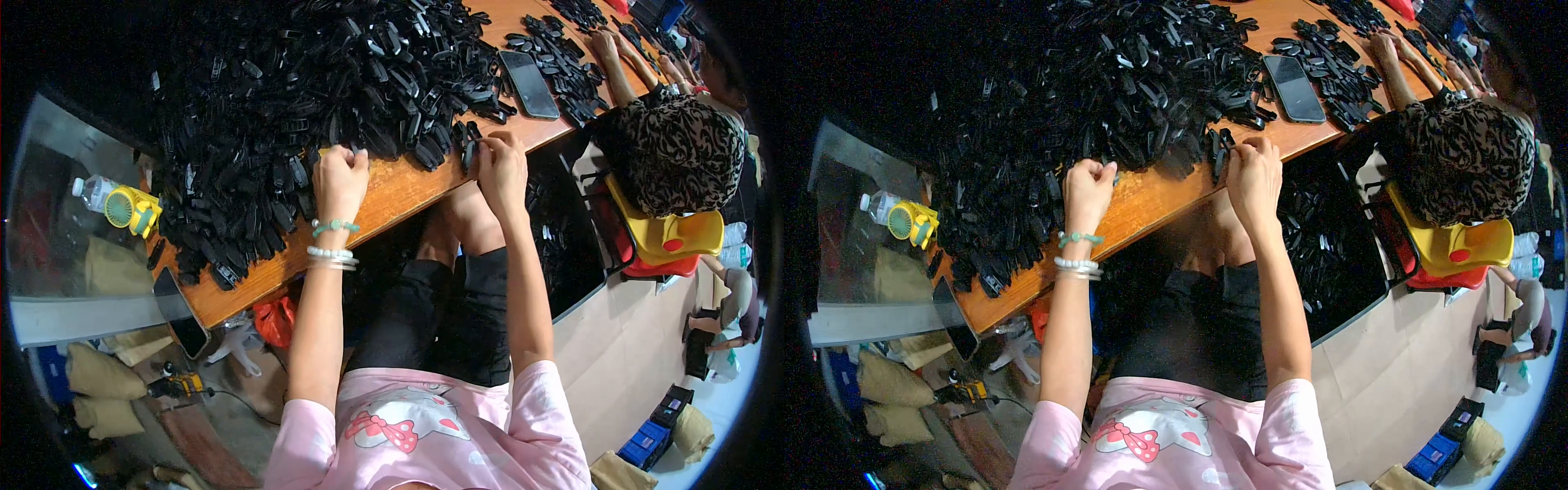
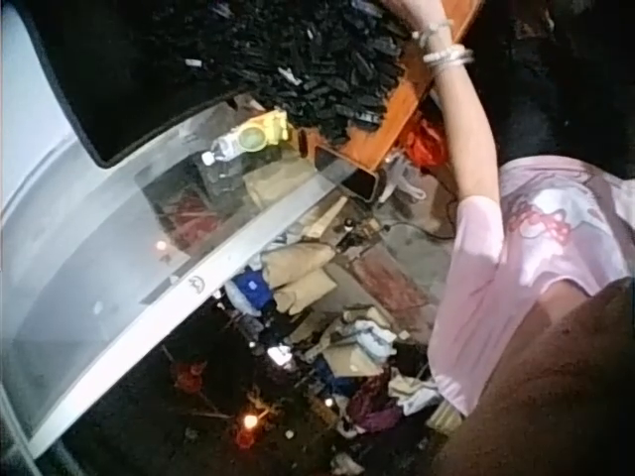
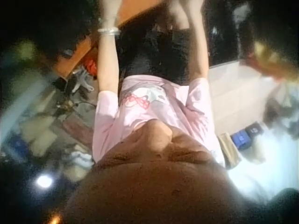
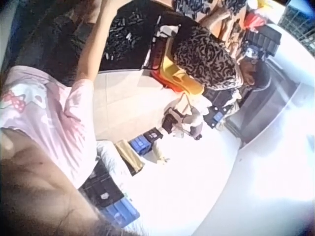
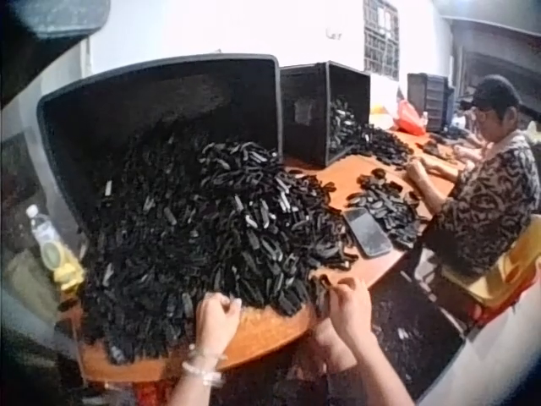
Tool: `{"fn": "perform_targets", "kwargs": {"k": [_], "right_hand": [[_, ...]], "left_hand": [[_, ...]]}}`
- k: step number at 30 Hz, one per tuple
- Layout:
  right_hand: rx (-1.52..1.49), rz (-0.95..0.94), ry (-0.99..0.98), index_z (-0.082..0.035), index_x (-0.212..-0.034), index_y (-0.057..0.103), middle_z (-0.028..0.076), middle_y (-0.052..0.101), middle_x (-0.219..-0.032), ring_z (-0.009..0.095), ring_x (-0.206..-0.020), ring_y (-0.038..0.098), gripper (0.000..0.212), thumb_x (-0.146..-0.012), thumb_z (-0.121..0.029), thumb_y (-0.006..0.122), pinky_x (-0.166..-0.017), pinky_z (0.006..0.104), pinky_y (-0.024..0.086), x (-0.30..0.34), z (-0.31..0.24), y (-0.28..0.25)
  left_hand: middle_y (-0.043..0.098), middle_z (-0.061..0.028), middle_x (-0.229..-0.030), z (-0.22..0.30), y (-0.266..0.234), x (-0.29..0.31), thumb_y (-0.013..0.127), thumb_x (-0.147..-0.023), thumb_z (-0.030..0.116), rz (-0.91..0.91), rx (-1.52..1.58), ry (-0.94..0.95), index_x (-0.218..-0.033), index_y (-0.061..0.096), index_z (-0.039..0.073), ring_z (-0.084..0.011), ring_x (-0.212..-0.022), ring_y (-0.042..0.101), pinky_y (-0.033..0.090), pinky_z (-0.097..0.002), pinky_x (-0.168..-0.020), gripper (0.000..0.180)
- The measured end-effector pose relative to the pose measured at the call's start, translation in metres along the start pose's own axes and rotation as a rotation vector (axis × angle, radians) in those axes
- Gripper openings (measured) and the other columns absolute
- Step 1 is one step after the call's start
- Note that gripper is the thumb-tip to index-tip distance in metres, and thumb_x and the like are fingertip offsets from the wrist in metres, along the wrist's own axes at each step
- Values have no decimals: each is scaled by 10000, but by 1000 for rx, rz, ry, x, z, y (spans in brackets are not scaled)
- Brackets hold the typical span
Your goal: The person assembles small black plastic components by hand, fitting and pressing the pieces together at the table.
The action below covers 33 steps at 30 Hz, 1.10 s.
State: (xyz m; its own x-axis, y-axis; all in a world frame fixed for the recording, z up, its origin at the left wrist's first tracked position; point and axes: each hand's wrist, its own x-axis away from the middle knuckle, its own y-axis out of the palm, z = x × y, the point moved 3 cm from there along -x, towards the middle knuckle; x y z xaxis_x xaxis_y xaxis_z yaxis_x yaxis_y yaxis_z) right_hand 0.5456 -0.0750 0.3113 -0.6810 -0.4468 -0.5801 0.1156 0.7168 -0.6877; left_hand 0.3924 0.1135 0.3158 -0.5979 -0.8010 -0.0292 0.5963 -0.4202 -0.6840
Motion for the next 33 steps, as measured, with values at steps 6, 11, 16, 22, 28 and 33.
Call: {"fn": "perform_targets", "kwargs": {"k": [6, 11, 16, 22, 28, 33], "right_hand": [[162, -64, 48, 7, -711, 637, 120, 598, -825, 320, -835, 541, 125, -774, -101, 634, -770, 396, 449, -11, 8, -11], [-784, -210, 353, 11, -1097, 520, 87, 590, -846, 196, -766, 621, 329, -784, 16, 620, -655, 306, 534, 13, -38, -34], [-1439, -594, 361, 34, -1182, 496, 108, 551, -1058, 158, -947, 586, 378, -817, 41, 593, -819, 296, 508, 58, -84, -47], [-1041, -639, 128, 47, -1172, 530, 126, 581, -968, 218, -926, 584, 332, -848, -16, 568, -815, 320, 458, 70, -89, -57], [-765, -528, -232, 52, -1168, 474, 187, 520, -859, 369, -797, 533, 361, -820, 10, 559, -696, 397, 448, 74, -100, -64], [-625, -478, -336, 51, -1172, 473, 177, 506, -834, 349, -734, 528, 421, -768, 42, 589, -643, 401, 450, 79, -103, -63]], "left_hand": [[567, -121, -666, -13, 0, 40, 652, -808, 107, 162, 72, 261, -741, 520, -28, -279, -510, 548, 447, -378, -513, 200], [568, -45, -771, 6, -10, 88, 632, -829, 17, -254, 816, 7, -1153, 472, -19, -60, -585, 538, 430, -187, -468, 363], [576, -68, -831, 13, -18, 113, 659, -807, 17, -365, 732, 217, -1006, 586, -96, -107, -614, 580, 469, -224, -520, 241], [593, -124, -816, 19, -35, 119, 659, -798, 17, -280, 572, 298, -965, 599, -102, -177, -618, 597, 469, -264, -540, 214], [590, -165, -803, 34, -51, 119, 680, -765, 17, -187, 370, 617, -956, 597, -98, -278, -680, 593, 468, -318, -599, 238], [576, -155, -761, 32, -51, 119, 661, -788, 19, -186, 323, 662, -943, 591, -97, -256, -669, 599, 454, -319, -569, 206]]}}
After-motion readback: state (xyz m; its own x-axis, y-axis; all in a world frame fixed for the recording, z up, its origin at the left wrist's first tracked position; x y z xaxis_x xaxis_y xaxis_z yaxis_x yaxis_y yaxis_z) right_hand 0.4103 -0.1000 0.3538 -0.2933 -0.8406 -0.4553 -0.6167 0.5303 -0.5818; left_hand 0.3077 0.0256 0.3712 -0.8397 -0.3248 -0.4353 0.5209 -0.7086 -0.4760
